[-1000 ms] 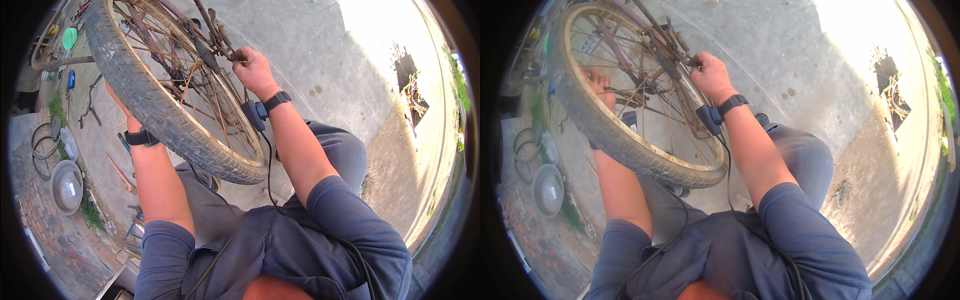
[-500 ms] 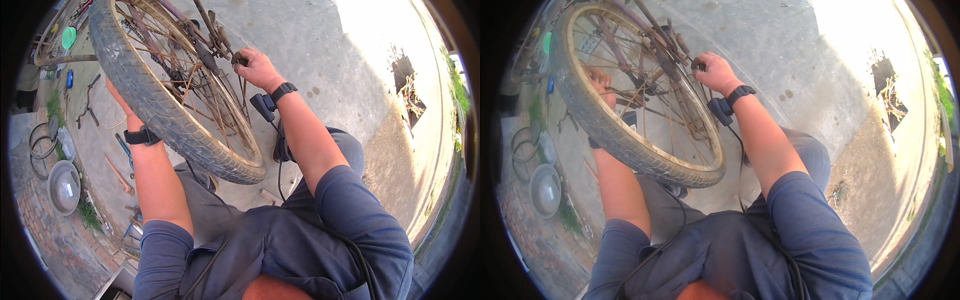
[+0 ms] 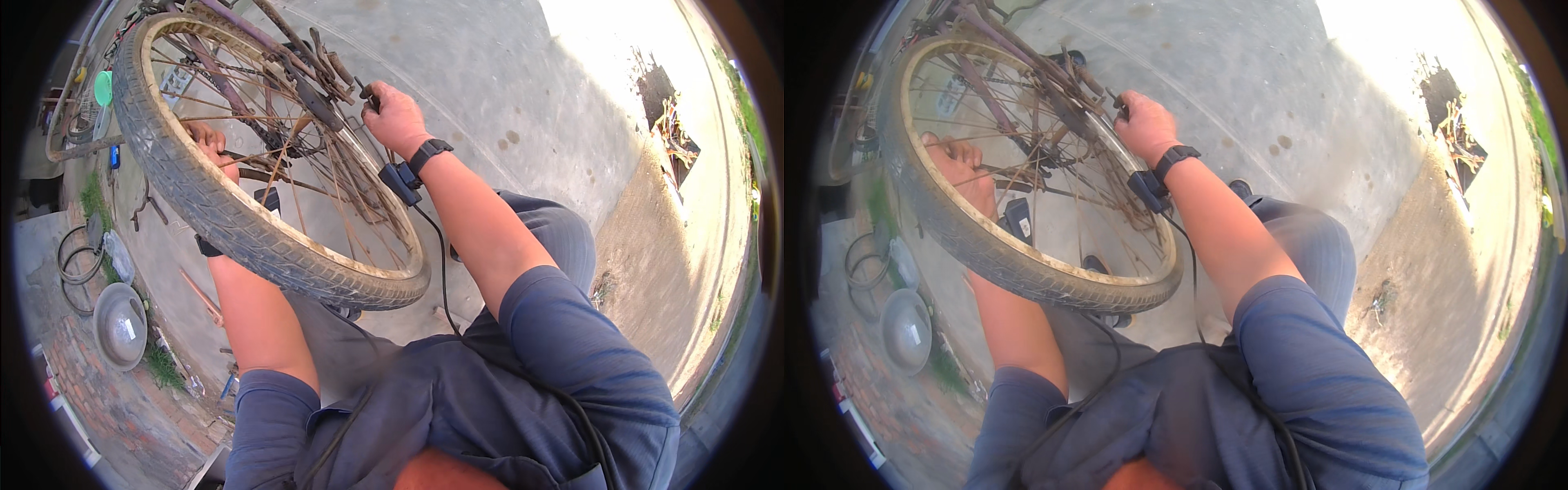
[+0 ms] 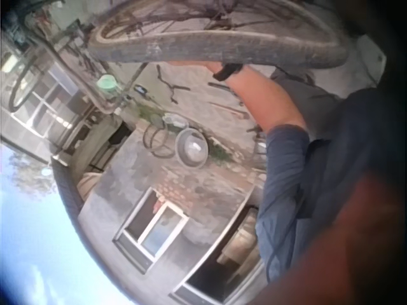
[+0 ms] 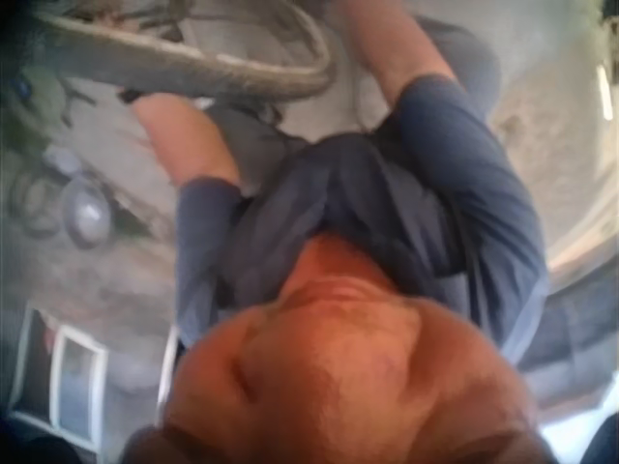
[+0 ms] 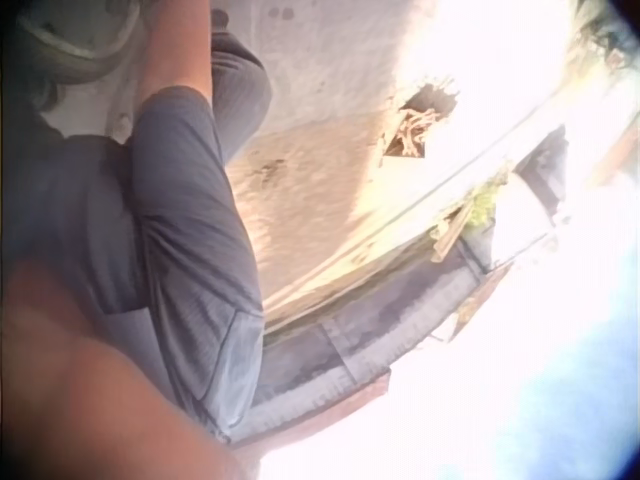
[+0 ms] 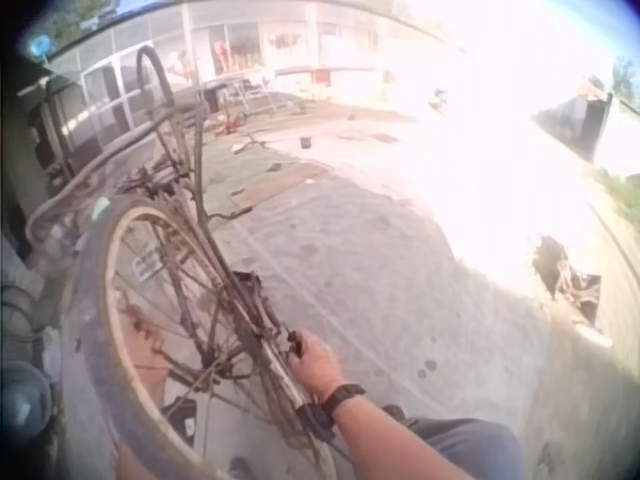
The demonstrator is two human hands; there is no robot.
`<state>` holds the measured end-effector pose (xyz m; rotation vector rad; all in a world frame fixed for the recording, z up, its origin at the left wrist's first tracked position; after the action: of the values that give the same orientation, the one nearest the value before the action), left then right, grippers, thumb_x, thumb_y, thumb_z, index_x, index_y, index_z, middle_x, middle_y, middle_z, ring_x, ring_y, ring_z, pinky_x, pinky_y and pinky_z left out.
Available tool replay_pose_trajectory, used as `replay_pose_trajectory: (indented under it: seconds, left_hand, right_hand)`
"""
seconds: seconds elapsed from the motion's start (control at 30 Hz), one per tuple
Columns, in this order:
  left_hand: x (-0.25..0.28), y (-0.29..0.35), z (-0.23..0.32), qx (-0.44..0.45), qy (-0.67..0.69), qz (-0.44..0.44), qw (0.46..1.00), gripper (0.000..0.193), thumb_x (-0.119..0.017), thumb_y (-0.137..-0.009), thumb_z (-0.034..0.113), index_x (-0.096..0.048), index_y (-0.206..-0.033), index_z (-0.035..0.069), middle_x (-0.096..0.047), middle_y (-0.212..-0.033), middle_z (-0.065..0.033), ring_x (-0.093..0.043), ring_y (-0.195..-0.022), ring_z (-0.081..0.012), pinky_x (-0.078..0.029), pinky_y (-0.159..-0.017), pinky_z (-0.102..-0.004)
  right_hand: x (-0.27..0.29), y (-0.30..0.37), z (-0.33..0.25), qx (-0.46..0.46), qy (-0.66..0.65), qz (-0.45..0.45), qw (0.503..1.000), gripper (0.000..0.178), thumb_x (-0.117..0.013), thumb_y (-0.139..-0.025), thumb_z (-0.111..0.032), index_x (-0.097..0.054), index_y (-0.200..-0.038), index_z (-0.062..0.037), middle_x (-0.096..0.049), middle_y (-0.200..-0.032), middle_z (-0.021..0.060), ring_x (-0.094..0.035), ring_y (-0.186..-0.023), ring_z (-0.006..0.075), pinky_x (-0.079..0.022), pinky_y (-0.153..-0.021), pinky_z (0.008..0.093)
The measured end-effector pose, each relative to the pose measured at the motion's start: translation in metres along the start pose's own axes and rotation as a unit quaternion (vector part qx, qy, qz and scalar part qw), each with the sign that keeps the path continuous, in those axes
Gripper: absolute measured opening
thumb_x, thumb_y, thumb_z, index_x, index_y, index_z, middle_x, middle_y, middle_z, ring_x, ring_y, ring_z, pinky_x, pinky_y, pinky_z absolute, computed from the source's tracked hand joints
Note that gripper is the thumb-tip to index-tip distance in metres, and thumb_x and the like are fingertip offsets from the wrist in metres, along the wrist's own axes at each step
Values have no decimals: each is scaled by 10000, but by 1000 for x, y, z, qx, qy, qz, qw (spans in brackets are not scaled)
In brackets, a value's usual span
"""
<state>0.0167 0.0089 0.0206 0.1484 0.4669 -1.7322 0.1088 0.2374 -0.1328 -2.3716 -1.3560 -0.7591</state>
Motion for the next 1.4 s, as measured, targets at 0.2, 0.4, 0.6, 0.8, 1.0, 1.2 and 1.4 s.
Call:
replay_pose_trajectory:
  seconds: [0.2,0.4,0.6,0.8,1.0,1.2,1.4]
  left_hand:
    - [-4,-4,6,27,-9,32,999,289,-619,-1019,375,-524,-1152,138,-441,-811,4,-388,-718,-140,-336,-666,-310]
    - [13,-8,2,19,-50,20,998,308,-499,-1088,326,-515,-911,74,-408,-725,-9,-394,-669,-142,-372,-661,-317]
    - [30,-20,-3,6,-31,-20,999,293,-526,-1059,287,-506,-870,65,-420,-693,-34,-388,-626,-157,-390,-622,-326]
    - [14,-16,-4,-9,-83,20,996,375,-489,-1095,330,-437,-785,124,-382,-656,2,-361,-583,-128,-361,-582,-293]
    - [-5,-10,1,-1,-95,67,993,336,-492,-1098,285,-459,-811,113,-414,-688,-3,-382,-594,-135,-370,-588,-298]
    - [-2,-14,4,6,-35,16,999,211,-477,-1081,200,-500,-914,73,-471,-795,-38,-445,-700,-169,-412,-678,-324]
    - [-16,-11,2,9,-28,63,998,269,-563,-1075,298,-500,-863,144,-433,-733,1,-408,-645,-118,-375,-616,-296]
  right_hand:
    - [-14,-4,-4,-9,48,-10,999,342,-646,-893,-204,-666,-1230,-148,-703,-1193,93,-673,-1089,329,-553,-893,444]
    - [-23,-6,0,25,45,-71,996,372,-645,-859,-162,-683,-1228,-135,-687,-1208,112,-657,-1119,335,-539,-944,441]
    - [-24,-6,6,76,40,-82,993,391,-630,-865,-145,-687,-1251,-110,-692,-1195,130,-656,-1123,338,-538,-951,439]
    - [-28,-10,10,87,35,-77,993,288,-636,-868,-149,-709,-1145,-116,-693,-1141,129,-662,-1089,357,-538,-909,473]
    - [-22,-11,3,88,47,-113,989,441,-622,-858,-202,-673,-1267,-46,-690,-1215,169,-647,-1144,358,-535,-974,450]
    - [-3,-5,-22,73,104,-145,981,588,-618,-850,-378,-627,-1279,24,-683,-1227,224,-656,-1141,370,-537,-974,452]
    - [10,-9,-36,22,78,-167,983,665,-563,-900,-543,-622,-1305,-20,-720,-1168,215,-678,-1106,385,-537,-941,466]
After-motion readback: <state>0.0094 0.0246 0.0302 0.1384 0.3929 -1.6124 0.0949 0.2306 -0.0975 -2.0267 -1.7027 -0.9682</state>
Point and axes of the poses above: each hand's wrist, its own y-axis away from the middle knuckle, its own x-axis out of the back of the hand, z = x × y, the point moved 1 cm from there along -y, towards the middle knuckle
